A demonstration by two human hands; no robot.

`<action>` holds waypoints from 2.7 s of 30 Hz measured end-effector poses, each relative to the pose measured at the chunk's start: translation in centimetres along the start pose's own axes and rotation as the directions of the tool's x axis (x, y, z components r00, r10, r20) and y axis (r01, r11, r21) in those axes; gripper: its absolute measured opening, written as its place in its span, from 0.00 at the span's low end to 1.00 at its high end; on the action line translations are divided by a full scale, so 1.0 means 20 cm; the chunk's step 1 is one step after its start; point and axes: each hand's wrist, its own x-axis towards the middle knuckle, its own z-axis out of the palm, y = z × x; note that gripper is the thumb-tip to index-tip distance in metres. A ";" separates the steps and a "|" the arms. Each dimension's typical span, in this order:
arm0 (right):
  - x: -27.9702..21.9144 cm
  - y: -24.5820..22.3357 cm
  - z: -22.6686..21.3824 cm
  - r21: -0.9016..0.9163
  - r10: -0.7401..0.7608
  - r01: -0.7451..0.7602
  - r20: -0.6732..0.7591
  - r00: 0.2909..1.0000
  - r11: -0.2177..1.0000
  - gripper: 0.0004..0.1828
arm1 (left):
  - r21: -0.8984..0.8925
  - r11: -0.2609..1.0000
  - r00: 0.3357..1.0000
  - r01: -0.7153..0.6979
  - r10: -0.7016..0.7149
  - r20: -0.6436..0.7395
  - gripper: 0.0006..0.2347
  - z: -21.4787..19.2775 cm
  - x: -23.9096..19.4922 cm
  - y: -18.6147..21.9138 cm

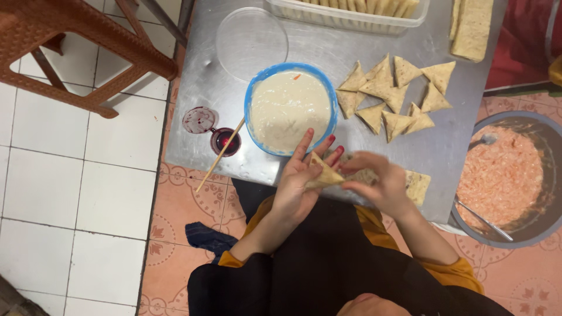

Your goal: The person folds rectangular pastry sheets into triangular pockets, applies a white paste to the edges, scoops a pink filling into the center, and seals the pastry. The finished samosas are placed on a metal table next to a container of completed units.

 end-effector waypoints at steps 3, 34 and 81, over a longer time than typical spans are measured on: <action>0.06 -0.02 -0.08 0.326 0.169 -0.161 0.004 0.986 0.932 0.25 | 0.123 0.984 0.988 0.130 -0.139 0.064 0.41 -0.02 0.01 -0.03; -0.20 0.30 0.20 0.405 0.478 -0.386 -0.155 0.865 0.829 0.21 | 0.944 -0.321 0.922 -0.073 0.340 0.187 0.06 -0.29 0.10 -0.28; -0.33 0.33 0.11 0.330 0.496 -0.399 -0.304 0.813 0.856 0.24 | 0.915 0.373 0.972 -0.153 0.225 0.071 0.06 -0.31 0.20 -0.42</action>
